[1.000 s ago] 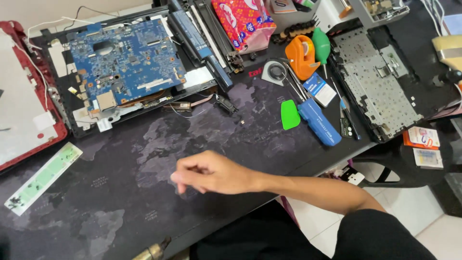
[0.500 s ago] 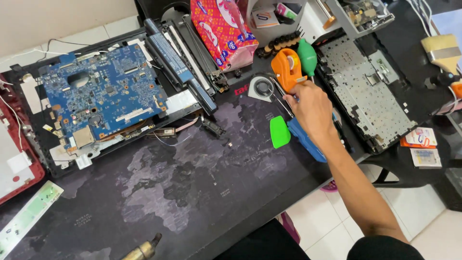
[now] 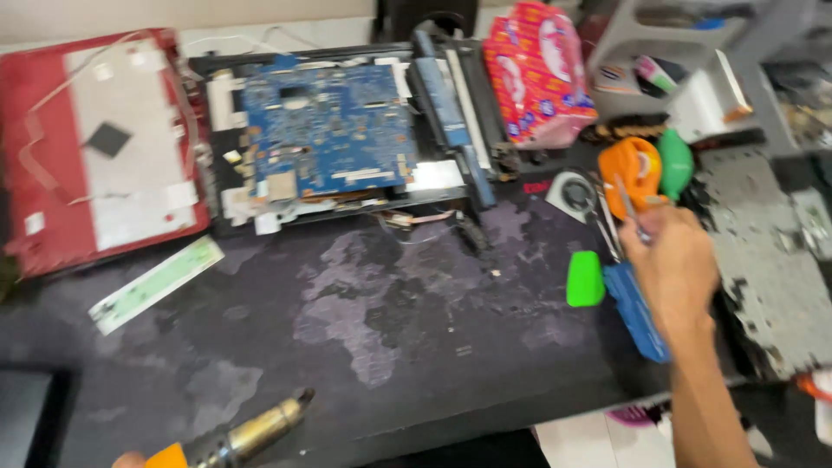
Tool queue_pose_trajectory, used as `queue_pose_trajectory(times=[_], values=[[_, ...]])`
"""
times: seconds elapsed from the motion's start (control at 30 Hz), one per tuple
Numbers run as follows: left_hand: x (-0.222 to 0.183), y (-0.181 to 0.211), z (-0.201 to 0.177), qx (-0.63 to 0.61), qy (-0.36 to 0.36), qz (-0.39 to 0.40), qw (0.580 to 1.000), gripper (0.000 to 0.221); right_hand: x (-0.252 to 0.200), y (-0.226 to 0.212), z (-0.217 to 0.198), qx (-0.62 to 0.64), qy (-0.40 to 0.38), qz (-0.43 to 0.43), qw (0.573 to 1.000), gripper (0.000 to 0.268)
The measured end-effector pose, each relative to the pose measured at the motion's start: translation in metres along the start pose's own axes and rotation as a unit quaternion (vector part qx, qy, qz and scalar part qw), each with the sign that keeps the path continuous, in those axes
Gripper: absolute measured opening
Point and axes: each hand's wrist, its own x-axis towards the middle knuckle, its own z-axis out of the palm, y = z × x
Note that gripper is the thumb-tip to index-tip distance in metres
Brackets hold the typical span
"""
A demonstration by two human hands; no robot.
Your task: Inspecting a laptop motherboard and using a heat gun to desolder components.
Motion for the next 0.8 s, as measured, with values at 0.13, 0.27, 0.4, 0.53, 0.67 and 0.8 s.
queue_pose_trajectory(times=[0.13,0.27,0.4,0.53,0.67,0.8], values=[[-0.016,0.031,0.234,0.061,0.105,0.068,0.990,0.005,-0.009,0.002,-0.011,0.061,-0.007,0.018,0.998,0.026],[0.023,0.041,0.381,0.072,0.511,0.211,0.830,0.009,0.021,-0.098,0.011,0.172,-0.083,-0.114,0.975,0.026],[-0.010,0.056,0.381,0.087,0.513,0.249,0.817,0.011,0.017,-0.172,0.009,0.262,-0.170,-0.208,0.927,0.029],[-0.038,0.073,0.372,0.129,0.531,0.315,0.776,0.009,0.006,-0.227,-0.004,0.330,-0.251,-0.274,0.868,0.033],[-0.058,0.098,0.365,0.147,0.577,0.343,0.726,0.011,-0.032,-0.353,-0.026,0.290,-0.331,-0.357,0.824,0.038],[-0.071,0.119,0.346,0.164,0.611,0.370,0.680,0.012,-0.073,-0.454,-0.027,0.360,-0.403,-0.442,0.716,0.026]])
